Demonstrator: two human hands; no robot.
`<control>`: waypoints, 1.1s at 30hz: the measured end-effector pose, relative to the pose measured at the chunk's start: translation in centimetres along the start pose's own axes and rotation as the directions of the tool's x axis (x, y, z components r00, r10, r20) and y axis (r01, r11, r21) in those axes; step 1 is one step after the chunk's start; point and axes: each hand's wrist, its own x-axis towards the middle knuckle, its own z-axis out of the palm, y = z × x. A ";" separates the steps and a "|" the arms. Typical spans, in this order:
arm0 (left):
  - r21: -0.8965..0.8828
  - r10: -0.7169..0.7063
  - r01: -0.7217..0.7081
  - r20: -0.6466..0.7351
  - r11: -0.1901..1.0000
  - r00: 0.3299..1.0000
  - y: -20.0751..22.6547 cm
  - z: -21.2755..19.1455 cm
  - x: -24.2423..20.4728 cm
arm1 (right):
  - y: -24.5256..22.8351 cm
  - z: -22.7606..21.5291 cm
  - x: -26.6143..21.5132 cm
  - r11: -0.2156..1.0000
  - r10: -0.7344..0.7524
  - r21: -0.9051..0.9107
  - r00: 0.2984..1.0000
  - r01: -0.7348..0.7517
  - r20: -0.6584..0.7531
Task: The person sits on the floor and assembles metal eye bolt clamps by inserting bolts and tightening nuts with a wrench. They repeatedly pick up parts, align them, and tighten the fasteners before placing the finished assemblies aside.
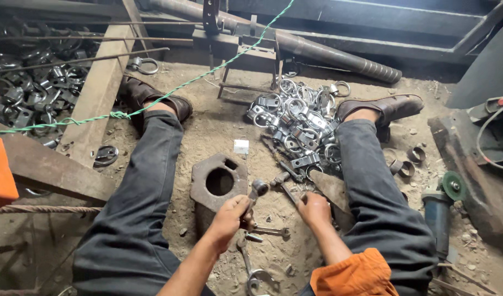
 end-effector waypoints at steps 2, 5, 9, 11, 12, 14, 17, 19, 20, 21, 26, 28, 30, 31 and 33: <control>-0.129 -0.021 0.023 0.018 0.991 1.000 -0.1 -0.5 0.2 | 1.1 1.6 0.1 0.999 -0.016 -0.030 1.000 0.017 0.009; -0.291 -0.071 0.071 0.010 0.954 0.997 0.6 -0.7 -0.2 | 1.6 3.0 0.3 0.992 -0.016 -0.127 0.998 0.024 0.059; -0.440 -0.121 0.096 -0.030 0.893 0.992 1.1 -1.0 0.1 | 2.1 3.6 0.6 0.994 -0.007 -0.111 0.997 0.016 0.082; -0.446 -0.121 0.079 -0.067 0.891 0.990 0.7 -1.7 0.7 | 2.2 3.9 0.5 0.988 -0.065 -0.138 0.996 0.073 0.060; -0.450 -0.121 0.070 -0.085 0.890 0.989 0.3 -2.1 1.1 | 2.4 3.8 0.4 0.987 -0.064 -0.141 0.997 0.071 0.052; -0.308 -0.021 -0.029 -0.156 0.951 0.988 -0.8 -3.1 2.2 | 2.0 3.7 0.2 0.987 -0.071 -0.144 0.997 0.076 0.040; 0.048 0.085 -0.074 -0.286 0.996 0.955 -1.7 -4.8 3.6 | 1.4 2.8 -0.4 0.989 0.001 -0.145 0.998 0.008 0.058; 0.267 0.117 -0.013 -0.378 0.964 0.918 -1.7 -5.3 3.7 | 0.9 2.3 -0.2 0.994 -0.028 -0.109 1.000 0.029 0.015; 0.342 0.118 0.039 -0.428 0.939 0.896 -1.4 -5.2 3.5 | 0.7 2.1 -0.3 0.995 -0.040 -0.092 0.999 0.040 -0.007; 0.412 0.124 0.097 -0.476 0.906 0.871 -0.9 -5.0 3.2 | 0.6 1.7 -0.3 1.000 -0.013 -0.027 1.000 0.013 -0.009; 0.870 0.477 0.183 -0.414 0.457 0.776 1.5 -3.4 0.7 | -2.4 -1.8 -2.4 0.862 0.200 0.446 0.970 -0.243 0.142; 0.933 0.585 0.120 -0.309 0.338 0.750 1.8 -2.7 -0.1 | -4.0 -4.2 -3.8 0.692 0.105 0.685 0.971 -0.226 0.214; 0.953 0.603 0.107 -0.263 0.282 0.753 2.1 -2.4 -0.6 | -5.6 -6.7 -5.3 0.590 -0.027 0.800 0.988 -0.108 0.154; 0.956 0.584 0.124 -0.261 0.265 0.768 2.3 -2.4 -0.6 | -6.3 -7.9 -6.0 0.588 -0.106 0.809 0.992 0.008 0.067; 0.962 0.544 0.154 -0.257 0.227 0.799 2.3 -2.5 -0.5 | -7.4 -9.8 -7.5 0.577 -0.222 0.789 0.970 0.210 -0.096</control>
